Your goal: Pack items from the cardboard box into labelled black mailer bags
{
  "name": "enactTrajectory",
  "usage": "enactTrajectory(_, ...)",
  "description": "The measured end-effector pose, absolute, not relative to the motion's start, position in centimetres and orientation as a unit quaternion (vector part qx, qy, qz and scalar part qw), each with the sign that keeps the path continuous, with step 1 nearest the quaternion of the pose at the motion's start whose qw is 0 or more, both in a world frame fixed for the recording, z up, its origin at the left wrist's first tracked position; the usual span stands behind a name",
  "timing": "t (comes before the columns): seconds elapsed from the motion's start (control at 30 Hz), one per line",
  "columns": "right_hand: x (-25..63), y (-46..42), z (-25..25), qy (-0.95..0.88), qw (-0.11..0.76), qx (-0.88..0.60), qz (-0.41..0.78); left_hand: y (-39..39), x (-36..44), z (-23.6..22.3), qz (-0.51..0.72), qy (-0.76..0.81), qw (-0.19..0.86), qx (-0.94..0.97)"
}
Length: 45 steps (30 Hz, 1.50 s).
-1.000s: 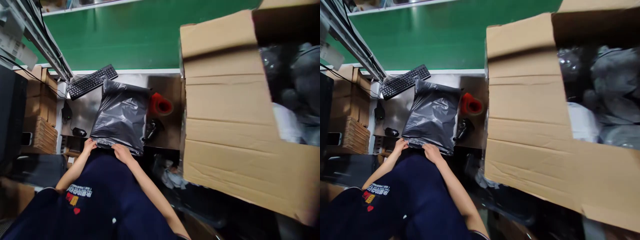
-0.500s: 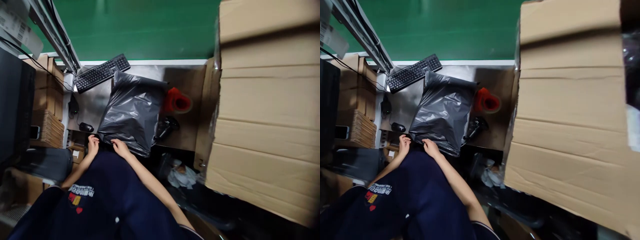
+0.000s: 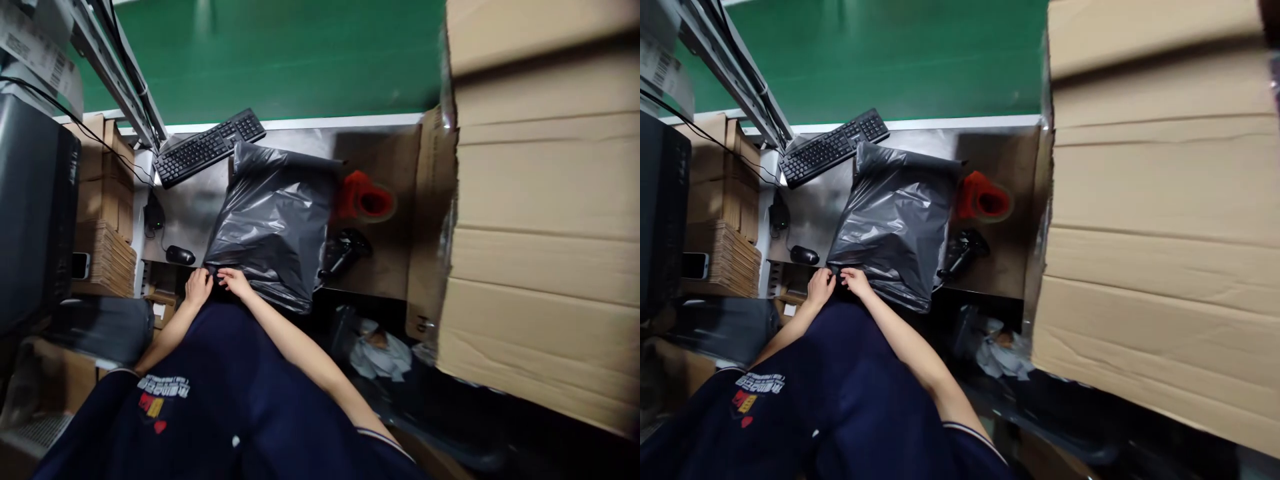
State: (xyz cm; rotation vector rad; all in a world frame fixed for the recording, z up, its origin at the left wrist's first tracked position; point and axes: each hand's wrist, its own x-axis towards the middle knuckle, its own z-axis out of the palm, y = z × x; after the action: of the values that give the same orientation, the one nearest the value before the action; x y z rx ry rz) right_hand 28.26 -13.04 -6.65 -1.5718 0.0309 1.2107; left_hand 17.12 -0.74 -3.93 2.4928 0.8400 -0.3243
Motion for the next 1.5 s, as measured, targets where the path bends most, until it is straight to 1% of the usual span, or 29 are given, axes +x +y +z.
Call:
enactTrajectory(0.13, 27.8, -13.0, -6.7, 0.033, 0.547, -0.651, 0.525, -0.7, 18.4, -4.2, -0.12, 0.328, 0.26, 0.9)
enactTrajectory(0.33, 28.2, -13.7, -7.3, -0.002, 0.518, -0.713, 0.473, 0.2, 18.1, -4.3, -0.05, 0.389, 0.368, 0.843)
enactTrajectory(0.57, 28.7, -15.7, -7.3, -0.109, 0.464, -0.787, 0.392, -0.2, 14.8, -4.9, -0.033, 0.434, 0.461, 0.773)
enactTrajectory(0.7, 28.7, -15.1, -6.0, -0.205, 0.431, -0.806, 0.349, -0.2, 15.3, -4.2, 0.037, 0.462, 0.461, 0.756)
enactTrajectory(0.77, 28.5, -14.5, -5.3, -0.25, 0.412, -0.81, 0.333, 0.2, 16.1, -3.7, 0.057, 0.485, 0.482, 0.727)
enactTrajectory(0.93, 28.0, -13.0, -4.0, -0.344, 0.383, -0.798, 0.314, 1.3, 16.6, -2.6, 0.006, 0.494, 0.574, 0.653)
enactTrajectory(1.07, 27.8, -12.0, -3.5, -0.402, 0.388, -0.781, 0.278, 2.1, 16.1, -1.7, -0.013, 0.468, 0.617, 0.633)
enactTrajectory(1.23, 27.4, -10.0, -3.4, -0.372, 0.447, -0.769, 0.266, 3.2, 16.9, -0.9, -0.026, 0.418, 0.639, 0.646)
enactTrajectory(1.33, 27.5, -10.7, -4.1, -0.296, 0.501, -0.773, 0.254, 3.6, 17.1, -0.6, -0.043, 0.407, 0.645, 0.645)
enactTrajectory(1.4, 27.9, -14.0, -4.8, -0.206, 0.536, -0.785, 0.234, 3.7, 16.9, -0.5, -0.059, 0.409, 0.652, 0.636)
enactTrajectory(1.5, 28.4, -22.7, -5.5, -0.037, 0.564, -0.806, 0.178, 3.4, 16.7, -0.2, -0.079, 0.431, 0.649, 0.622)
